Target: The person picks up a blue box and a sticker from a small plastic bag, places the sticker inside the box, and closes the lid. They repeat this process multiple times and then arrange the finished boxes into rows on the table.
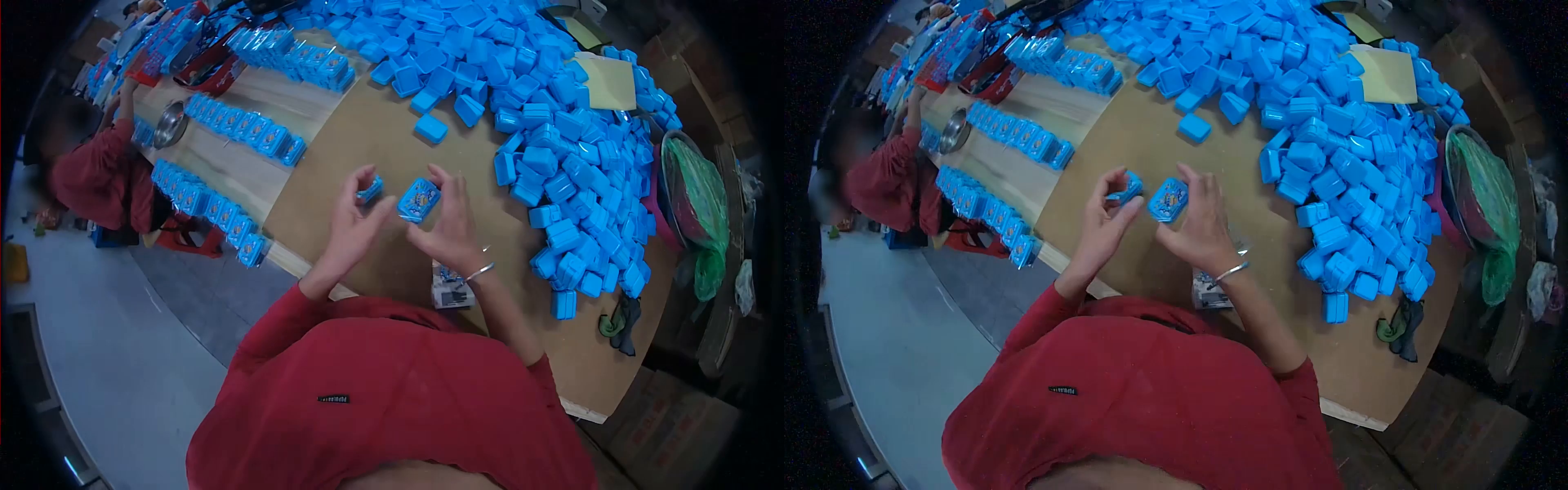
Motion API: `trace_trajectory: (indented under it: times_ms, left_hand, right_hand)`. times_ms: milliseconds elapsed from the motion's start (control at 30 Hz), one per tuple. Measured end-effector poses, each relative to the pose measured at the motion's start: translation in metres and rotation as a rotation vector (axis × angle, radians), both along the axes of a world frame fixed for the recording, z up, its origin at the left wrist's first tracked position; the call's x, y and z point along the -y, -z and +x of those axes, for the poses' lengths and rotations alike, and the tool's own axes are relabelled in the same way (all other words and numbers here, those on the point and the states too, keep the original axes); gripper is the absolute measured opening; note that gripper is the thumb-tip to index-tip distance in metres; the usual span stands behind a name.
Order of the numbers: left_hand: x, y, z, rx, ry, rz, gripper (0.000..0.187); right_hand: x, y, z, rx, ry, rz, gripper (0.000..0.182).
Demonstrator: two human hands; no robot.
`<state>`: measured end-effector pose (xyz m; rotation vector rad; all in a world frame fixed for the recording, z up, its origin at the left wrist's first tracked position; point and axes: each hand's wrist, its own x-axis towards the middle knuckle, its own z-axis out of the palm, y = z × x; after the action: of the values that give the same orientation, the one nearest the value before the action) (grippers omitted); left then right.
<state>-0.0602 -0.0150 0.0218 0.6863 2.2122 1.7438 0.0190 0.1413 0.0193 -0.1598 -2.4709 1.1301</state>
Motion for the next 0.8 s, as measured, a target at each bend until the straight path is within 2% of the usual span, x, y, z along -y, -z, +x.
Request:
trace_trajectory:
  times_ms: [67,100,200,400,500,600,633,733,800]
  left_hand:
    - [0.016,0.014,-0.019,-0.139,-0.124,-0.049,0.049]
    - [0.022,0.019,-0.026,-0.215,-0.157,-0.151,0.043]
    - [0.033,0.048,-0.042,0.126,0.008,-0.05,0.037]
    - [0.032,0.065,-0.049,0.091,0.018,0.033,0.032]
    - [0.032,0.058,-0.051,0.172,0.054,-0.055,0.041]
    - [0.023,0.034,-0.04,-0.337,-0.044,-0.368,0.058]
    - [0.015,0.02,-0.033,-0.286,-0.007,-0.401,0.074]
    - [-0.002,0.014,-0.021,-0.358,-0.013,-0.566,0.079]
    - [-0.008,0.014,-0.018,-0.32,-0.002,-0.662,0.075]
  right_hand:
    - [0.004,0.026,-0.013,0.074,-0.038,-0.011,0.076]
    - [0.009,0.04,-0.019,0.097,-0.055,-0.023,0.075]
    - [0.021,0.047,-0.034,0.114,-0.078,-0.021,0.073]
    - [0.024,0.049,-0.038,0.089,-0.086,-0.026,0.074]
    - [0.024,0.049,-0.036,0.11,-0.089,-0.019,0.075]
    - [0.025,0.044,-0.034,0.161,-0.112,0.021,0.081]
    - [0.024,0.042,-0.034,0.177,-0.127,0.039,0.084]
    - [0.015,0.032,-0.025,0.113,-0.183,0.103,0.093]
    - [0.0,0.028,-0.013,0.134,-0.184,-0.101,0.096]
